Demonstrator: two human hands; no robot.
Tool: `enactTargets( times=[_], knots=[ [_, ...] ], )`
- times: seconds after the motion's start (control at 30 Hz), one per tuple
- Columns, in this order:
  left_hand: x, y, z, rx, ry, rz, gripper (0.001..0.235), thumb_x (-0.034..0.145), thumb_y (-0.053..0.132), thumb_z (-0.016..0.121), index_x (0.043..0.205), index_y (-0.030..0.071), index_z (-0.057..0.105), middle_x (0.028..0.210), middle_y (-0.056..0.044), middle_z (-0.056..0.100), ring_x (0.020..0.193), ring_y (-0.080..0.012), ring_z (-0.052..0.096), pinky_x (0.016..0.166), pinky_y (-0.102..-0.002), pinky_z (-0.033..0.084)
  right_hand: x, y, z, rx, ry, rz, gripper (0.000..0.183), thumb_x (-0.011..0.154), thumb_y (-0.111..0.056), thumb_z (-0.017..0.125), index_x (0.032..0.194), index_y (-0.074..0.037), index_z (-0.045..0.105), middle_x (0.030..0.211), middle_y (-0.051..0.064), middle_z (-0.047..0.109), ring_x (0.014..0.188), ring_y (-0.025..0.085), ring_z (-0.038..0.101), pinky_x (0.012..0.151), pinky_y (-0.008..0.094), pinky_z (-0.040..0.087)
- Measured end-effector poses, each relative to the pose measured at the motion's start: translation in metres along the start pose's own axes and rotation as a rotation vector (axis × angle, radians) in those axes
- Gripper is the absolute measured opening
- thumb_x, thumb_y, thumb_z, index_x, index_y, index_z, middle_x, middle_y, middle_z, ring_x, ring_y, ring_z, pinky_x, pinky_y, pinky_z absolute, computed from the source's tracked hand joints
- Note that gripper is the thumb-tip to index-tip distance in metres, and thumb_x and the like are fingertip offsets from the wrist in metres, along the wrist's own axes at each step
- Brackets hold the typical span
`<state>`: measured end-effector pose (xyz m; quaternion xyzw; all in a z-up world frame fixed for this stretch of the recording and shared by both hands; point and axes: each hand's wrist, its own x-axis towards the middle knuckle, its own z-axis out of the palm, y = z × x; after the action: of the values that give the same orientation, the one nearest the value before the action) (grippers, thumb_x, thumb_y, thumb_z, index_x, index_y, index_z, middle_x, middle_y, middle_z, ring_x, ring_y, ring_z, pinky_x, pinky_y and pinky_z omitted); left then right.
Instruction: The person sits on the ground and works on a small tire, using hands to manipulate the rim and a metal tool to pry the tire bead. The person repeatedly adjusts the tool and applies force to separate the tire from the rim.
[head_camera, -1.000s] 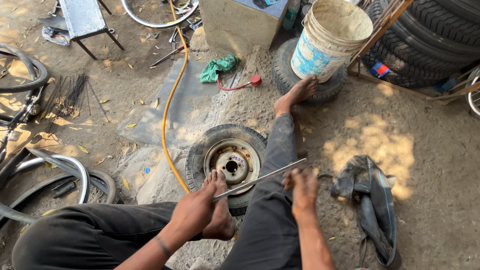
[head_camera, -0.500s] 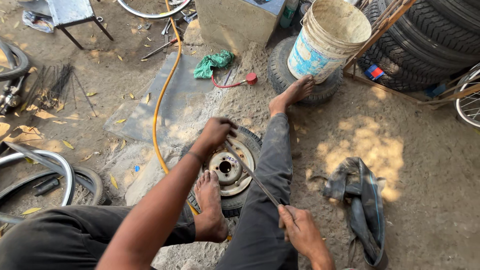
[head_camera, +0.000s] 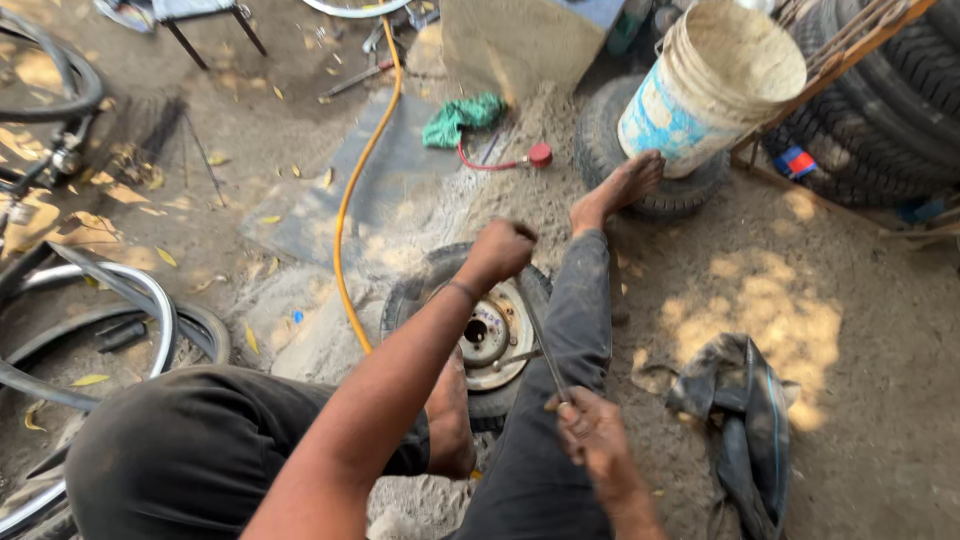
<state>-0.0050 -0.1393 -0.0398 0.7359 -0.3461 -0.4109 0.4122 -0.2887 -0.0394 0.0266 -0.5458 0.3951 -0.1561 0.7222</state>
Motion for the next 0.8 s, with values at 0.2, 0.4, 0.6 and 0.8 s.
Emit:
enactTargets(
  times=[0.2,0.4,0.6,0.8],
  knots=[
    [0.027,0.037,0.095,0.249,-0.099,0.286,0.042,0.067,0.02,0.068,0.107,0.023,0.079,0.096,-0.014,0.076,0.088,-0.0341,0.072,0.079,-0.044,0.057,-0.018,0.051,0.063,0.256,0.297,-0.035,0.02,0.098,-0.022,0.065,0.086,-0.009,0.056,0.052,-0.004,0.041,0.041,0.005,0.035,0.037,0.025,0.027],
    [0.015,0.038,0.082,0.166,-0.033,0.204,0.03,0.082,0.029,0.061,0.103,0.017,0.078,0.101,-0.017,0.076,0.097,-0.037,0.072,0.088,-0.047,0.056,0.0,0.069,0.096,0.248,0.378,-0.309,0.016,0.103,-0.023,0.061,0.099,-0.008,0.059,0.063,-0.005,0.046,0.051,0.003,0.041,0.046,0.021,0.033],
    [-0.053,0.029,0.055,0.097,0.312,0.223,0.043,0.1,0.043,0.06,0.115,0.003,0.065,0.102,-0.028,0.072,0.098,-0.0449,0.068,0.086,-0.054,0.053,-0.008,0.014,0.061,-0.235,0.366,-0.313,0.023,0.109,-0.022,0.052,0.115,-0.004,0.063,0.084,0.002,0.062,0.068,0.009,0.056,0.061,0.025,0.047],
    [-0.113,-0.104,-0.016,0.122,0.558,-0.097,0.034,0.089,0.033,0.067,0.11,0.007,0.069,0.104,-0.024,0.073,0.099,-0.0447,0.07,0.086,-0.052,0.055,0.02,-0.064,0.031,-1.876,0.179,-1.058,0.077,0.073,-0.024,0.074,0.143,-0.006,0.05,0.124,0.017,0.063,0.123,0.034,0.06,0.11,0.051,0.04]
  ],
)
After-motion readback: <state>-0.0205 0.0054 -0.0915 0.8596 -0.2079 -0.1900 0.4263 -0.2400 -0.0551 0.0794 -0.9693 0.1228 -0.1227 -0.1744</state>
